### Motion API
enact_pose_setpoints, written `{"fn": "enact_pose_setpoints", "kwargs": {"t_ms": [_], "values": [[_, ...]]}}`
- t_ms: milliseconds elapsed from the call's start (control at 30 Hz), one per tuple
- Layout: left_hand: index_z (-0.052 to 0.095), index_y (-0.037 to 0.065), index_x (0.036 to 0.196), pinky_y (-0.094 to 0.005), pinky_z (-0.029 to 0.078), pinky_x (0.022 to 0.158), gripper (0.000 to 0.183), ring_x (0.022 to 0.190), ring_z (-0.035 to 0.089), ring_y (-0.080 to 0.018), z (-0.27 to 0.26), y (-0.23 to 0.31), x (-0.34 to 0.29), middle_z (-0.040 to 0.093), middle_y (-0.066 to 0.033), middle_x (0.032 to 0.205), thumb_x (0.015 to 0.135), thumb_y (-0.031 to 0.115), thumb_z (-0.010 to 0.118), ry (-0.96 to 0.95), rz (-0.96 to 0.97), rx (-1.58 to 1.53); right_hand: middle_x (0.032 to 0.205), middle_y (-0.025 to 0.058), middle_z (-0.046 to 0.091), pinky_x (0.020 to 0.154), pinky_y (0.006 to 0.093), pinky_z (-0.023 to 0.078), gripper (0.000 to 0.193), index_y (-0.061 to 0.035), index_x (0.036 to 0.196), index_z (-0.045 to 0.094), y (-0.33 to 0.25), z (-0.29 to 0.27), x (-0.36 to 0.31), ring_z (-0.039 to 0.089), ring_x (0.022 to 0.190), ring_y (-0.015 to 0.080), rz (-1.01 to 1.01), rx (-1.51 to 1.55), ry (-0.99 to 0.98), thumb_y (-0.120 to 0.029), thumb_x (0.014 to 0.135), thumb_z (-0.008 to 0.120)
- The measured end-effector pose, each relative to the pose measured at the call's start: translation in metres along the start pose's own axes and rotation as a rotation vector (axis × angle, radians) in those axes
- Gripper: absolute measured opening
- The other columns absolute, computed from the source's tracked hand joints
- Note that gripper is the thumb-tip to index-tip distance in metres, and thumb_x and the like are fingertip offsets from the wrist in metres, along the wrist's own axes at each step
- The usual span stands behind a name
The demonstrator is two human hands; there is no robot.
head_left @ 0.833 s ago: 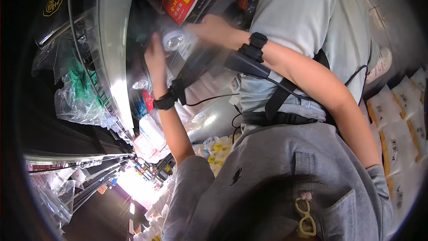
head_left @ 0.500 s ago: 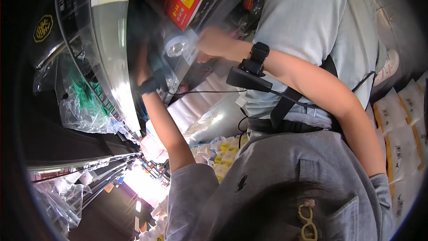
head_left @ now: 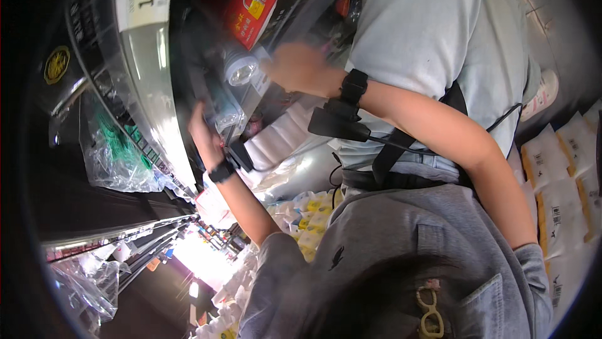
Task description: Organizing and checking various items such as locks and flashlights on store shelves.
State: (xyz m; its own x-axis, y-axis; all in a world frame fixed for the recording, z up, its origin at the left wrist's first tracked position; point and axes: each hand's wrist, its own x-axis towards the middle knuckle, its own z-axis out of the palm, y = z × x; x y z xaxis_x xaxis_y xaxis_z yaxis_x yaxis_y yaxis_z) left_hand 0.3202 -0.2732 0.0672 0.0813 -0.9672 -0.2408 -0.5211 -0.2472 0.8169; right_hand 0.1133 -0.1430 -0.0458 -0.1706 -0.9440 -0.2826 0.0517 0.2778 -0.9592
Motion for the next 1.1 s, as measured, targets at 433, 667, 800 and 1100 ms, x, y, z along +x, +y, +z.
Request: {"fn": "enact_pose_setpoints", "kwargs": {"t_ms": [433, 667, 800, 1100], "values": [[0.048, -0.008, 0.122, -0.0278, 0.029, 0.101, 0.080, 0.120, 0.044, -0.0195, -0.104, -0.064, -0.086, 0.051, -0.0122, 0.121, 0.043, -0.005, 0.055, -0.584, 0.345, 0.140, 0.092, 0.0158, 0.067, 0.060, 0.0223, 0.053, 0.068, 0.0096, 0.092, 0.061, -0.039, -0.012, -0.020, 0.067, 0.073, 0.0183, 0.340, 0.856, -0.783, -0.057, 0.085, 0.048], [0.061, 0.005, 0.111, -0.0333, 0.035, 0.098, 0.043, 0.117, 0.048, -0.0251, -0.052, -0.046, -0.080, 0.051, -0.0120, 0.125, 0.069, -0.002, 0.061, -0.590, 0.832, 0.248, 0.102, 0.0144, 0.063, 0.071, 0.0261, 0.054, 0.067, 0.0066, 0.121, 0.044, -0.059, 0.012, -0.089, 0.065, 0.084, 0.0160, 0.423, 0.505, -0.930, -0.031, 0.075, 0.074], [0.060, 0.005, 0.113, -0.0338, 0.037, 0.097, 0.037, 0.118, 0.047, -0.0257, -0.037, -0.075, -0.073, 0.053, -0.0126, 0.122, 0.076, 0.006, 0.059, -0.299, 0.964, 0.041, 0.106, 0.0130, 0.059, 0.087, 0.0307, 0.047, 0.070, 0.0053, 0.127, 0.038, -0.073, 0.044, -0.105, 0.060, 0.097, 0.0176, 0.528, 0.519, -0.779, -0.018, 0.072, 0.076], [0.034, -0.002, 0.134, -0.0268, 0.038, 0.092, 0.059, 0.109, 0.048, -0.0163, -0.039, -0.104, -0.142, 0.051, -0.0102, 0.120, 0.088, 0.024, 0.061, -0.467, 0.287, -0.895, 0.112, 0.0179, 0.056, 0.088, 0.0330, 0.044, 0.071, 0.0071, 0.128, 0.034, -0.124, 0.093, -0.061, 0.057, 0.102, 0.0217, 0.260, 0.031, -0.564, -0.021, 0.075, 0.073]]}}
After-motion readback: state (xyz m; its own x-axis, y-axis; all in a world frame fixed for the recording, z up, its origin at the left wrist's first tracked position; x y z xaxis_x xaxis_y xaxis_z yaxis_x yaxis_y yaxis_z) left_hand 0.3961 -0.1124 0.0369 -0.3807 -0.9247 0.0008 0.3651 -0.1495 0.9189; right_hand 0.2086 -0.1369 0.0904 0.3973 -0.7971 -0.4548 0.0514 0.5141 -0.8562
